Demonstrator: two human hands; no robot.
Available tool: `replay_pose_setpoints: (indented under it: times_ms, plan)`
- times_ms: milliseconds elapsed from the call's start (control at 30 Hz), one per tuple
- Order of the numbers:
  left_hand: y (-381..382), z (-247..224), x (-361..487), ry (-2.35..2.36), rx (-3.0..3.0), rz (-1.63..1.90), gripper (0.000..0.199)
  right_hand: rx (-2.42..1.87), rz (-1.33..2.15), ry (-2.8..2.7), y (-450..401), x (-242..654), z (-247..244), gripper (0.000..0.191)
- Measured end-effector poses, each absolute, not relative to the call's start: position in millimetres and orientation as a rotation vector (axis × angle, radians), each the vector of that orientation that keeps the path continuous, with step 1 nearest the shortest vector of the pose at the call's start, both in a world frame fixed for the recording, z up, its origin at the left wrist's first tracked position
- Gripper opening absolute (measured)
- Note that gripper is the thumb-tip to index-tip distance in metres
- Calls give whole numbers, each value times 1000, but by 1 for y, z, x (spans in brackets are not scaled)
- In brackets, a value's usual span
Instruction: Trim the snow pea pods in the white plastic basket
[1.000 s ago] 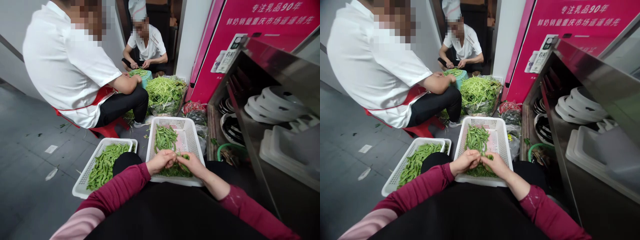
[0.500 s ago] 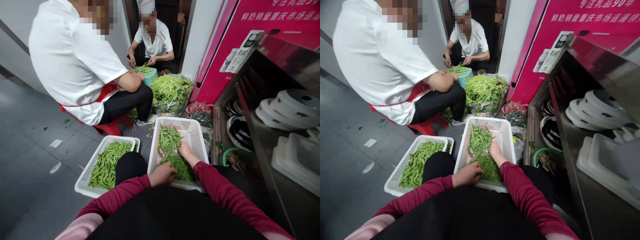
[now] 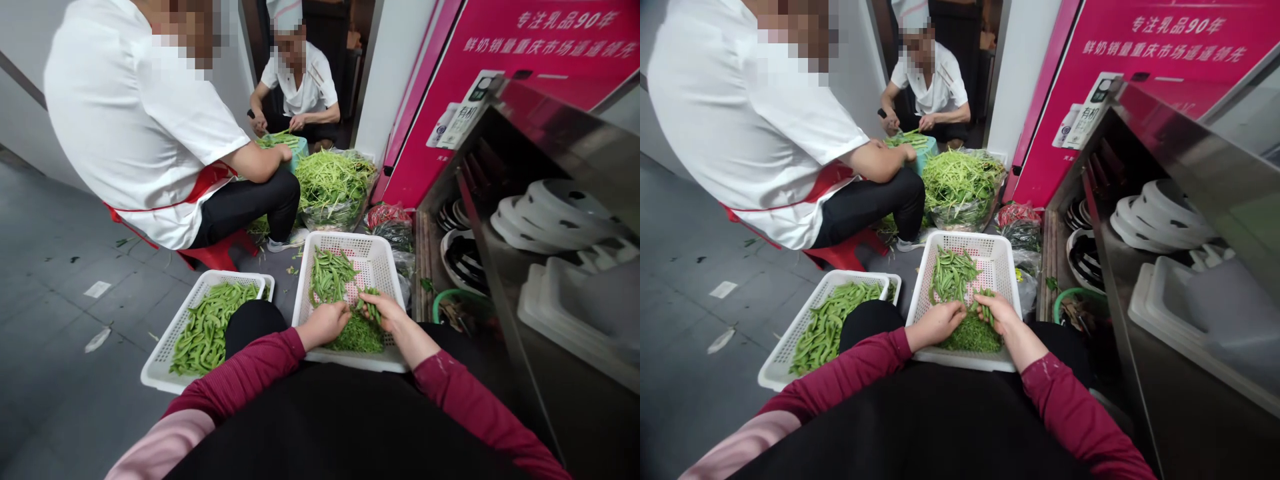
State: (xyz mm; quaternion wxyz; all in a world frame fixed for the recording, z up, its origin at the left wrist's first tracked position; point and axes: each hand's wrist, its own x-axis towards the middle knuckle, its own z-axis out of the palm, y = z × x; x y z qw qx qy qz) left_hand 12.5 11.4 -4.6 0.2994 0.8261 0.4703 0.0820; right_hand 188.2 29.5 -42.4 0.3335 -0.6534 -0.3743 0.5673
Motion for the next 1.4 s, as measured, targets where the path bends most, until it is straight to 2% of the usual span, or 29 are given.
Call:
replay_pose_setpoints:
  times_ms: [133, 267, 500, 600, 700, 800, 900, 933, 1033, 1100, 1200, 1267, 1400]
  plan:
    - [9, 4, 21, 1147, 2308, 242, 25, -1426, 1685, -660, 10, 185, -19, 16]
    - [6, 11, 25, 1104, 2434, 207, 23, -1336, 1660, -525, 3, 178, -8, 20]
    - [0, 20, 22, 990, 2561, 123, 18, -1288, 1608, -644, -7, 173, 0, 30]
    - [11, 19, 12, 1084, 2495, 180, 16, -1322, 1643, -801, -18, 179, 5, 32]
    - [28, 17, -4, 1297, 2381, 209, 20, -1343, 1721, -868, -29, 187, 9, 32]
    - [33, 19, -11, 1332, 2383, 94, 24, -1360, 1755, -801, -35, 195, 9, 33]
    - [19, 26, -3, 1186, 2534, 82, 47, -1361, 1752, -772, -35, 198, 6, 32]
    - [14, 29, 2, 1112, 2598, 80, 47, -1357, 1767, -789, -35, 198, 5, 32]
    - [4, 36, 15, 896, 2738, -13, 24, -1383, 1839, -949, -33, 198, 7, 29]
    - [5, 38, 18, 776, 2745, -66, 20, -1454, 1832, -1215, -31, 199, 13, 25]
    - [12, 41, 17, 639, 2535, 11, 18, -1519, 1522, -1764, -27, 199, 24, 20]
    - [16, 42, 18, 647, 2193, 153, 22, -1468, 1279, -1910, -25, 196, 28, 18]
    - [15, 30, 25, 850, 1442, 480, 28, -1407, 1239, -1463, -14, 185, 14, 23]
